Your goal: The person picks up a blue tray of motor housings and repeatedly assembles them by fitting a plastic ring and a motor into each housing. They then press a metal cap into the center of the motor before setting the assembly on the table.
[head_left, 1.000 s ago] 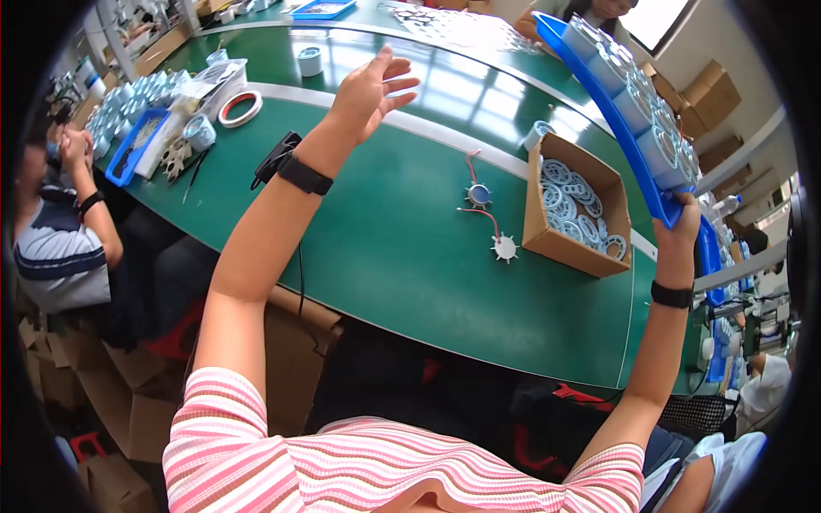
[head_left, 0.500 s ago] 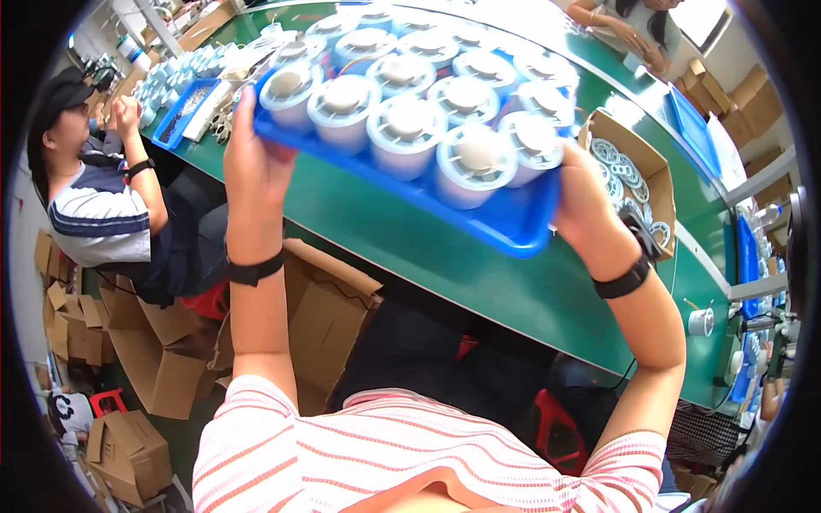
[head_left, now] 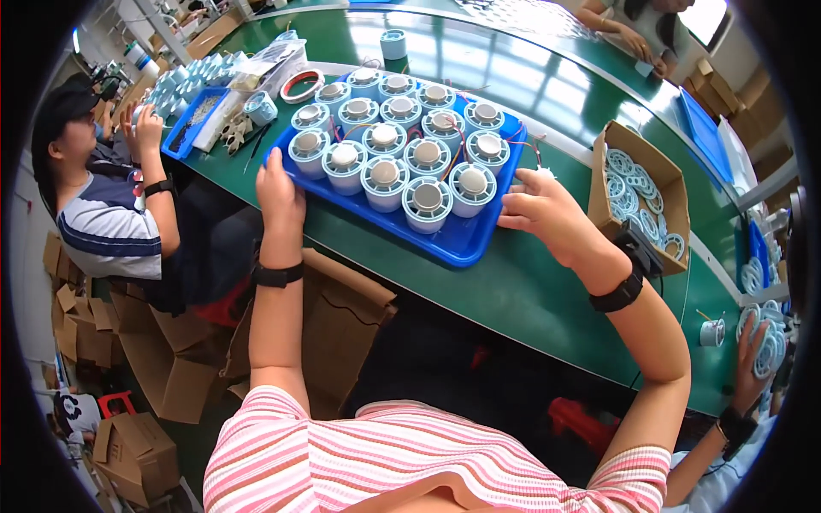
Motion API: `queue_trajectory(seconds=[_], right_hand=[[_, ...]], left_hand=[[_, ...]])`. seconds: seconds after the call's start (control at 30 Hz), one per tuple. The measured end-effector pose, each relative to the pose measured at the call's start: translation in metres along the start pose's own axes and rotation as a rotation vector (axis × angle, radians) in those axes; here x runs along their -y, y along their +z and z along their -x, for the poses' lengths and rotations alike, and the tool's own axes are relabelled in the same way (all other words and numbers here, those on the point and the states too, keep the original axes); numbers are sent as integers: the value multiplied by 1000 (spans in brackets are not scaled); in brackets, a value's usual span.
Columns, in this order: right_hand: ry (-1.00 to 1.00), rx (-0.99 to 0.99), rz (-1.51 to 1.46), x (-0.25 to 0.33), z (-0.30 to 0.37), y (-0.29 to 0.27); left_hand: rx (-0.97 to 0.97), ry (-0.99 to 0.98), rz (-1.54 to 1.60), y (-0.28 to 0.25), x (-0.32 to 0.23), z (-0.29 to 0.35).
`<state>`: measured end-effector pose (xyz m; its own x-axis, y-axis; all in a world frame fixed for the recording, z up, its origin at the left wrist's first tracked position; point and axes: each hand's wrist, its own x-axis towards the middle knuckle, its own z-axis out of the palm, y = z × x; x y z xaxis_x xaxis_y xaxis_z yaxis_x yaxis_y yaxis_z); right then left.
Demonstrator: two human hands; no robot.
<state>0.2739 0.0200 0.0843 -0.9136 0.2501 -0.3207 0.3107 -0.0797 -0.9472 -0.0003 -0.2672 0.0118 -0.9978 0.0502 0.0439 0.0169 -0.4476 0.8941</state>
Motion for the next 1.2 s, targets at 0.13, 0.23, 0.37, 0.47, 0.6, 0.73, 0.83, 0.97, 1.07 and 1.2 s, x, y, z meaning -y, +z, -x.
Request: queue_trajectory(seconds=[0.13, 0.23, 0.37, 0.47, 0.6, 0.73, 0.83, 0.97, 1.07, 1.2], right_hand=[[-105, 42, -109, -9, 6, 7], [-107, 16, 83, -15, 37, 8], [-131, 83, 262, -22, 65, 9], [-247, 95, 439, -19, 88, 16], [-471, -91, 722, -7, 122, -3], [-575, -425, 646, -3, 133, -48], [-437, -749, 726, 4, 139, -114], [-328, -977, 791, -11, 152, -252], [-131, -906, 1143, -46, 146, -294], [-193, -798, 878, -92, 120, -303]], left_hand=[[-165, 346, -347, 1, 3, -23], [-343, 1027, -1018, 22, -11, 3], [859, 842, -1040, 75, -78, 101], [1076, 903, -1386, 89, -79, 147], [1079, 965, -1426, 93, -74, 150], [1165, 844, -1328, 94, -75, 136], [1208, 774, -1317, 102, -80, 134], [1237, 725, -1266, 110, -77, 129], [1237, 641, -1253, 113, -77, 128], [1186, 536, -1212, 115, -83, 124]])
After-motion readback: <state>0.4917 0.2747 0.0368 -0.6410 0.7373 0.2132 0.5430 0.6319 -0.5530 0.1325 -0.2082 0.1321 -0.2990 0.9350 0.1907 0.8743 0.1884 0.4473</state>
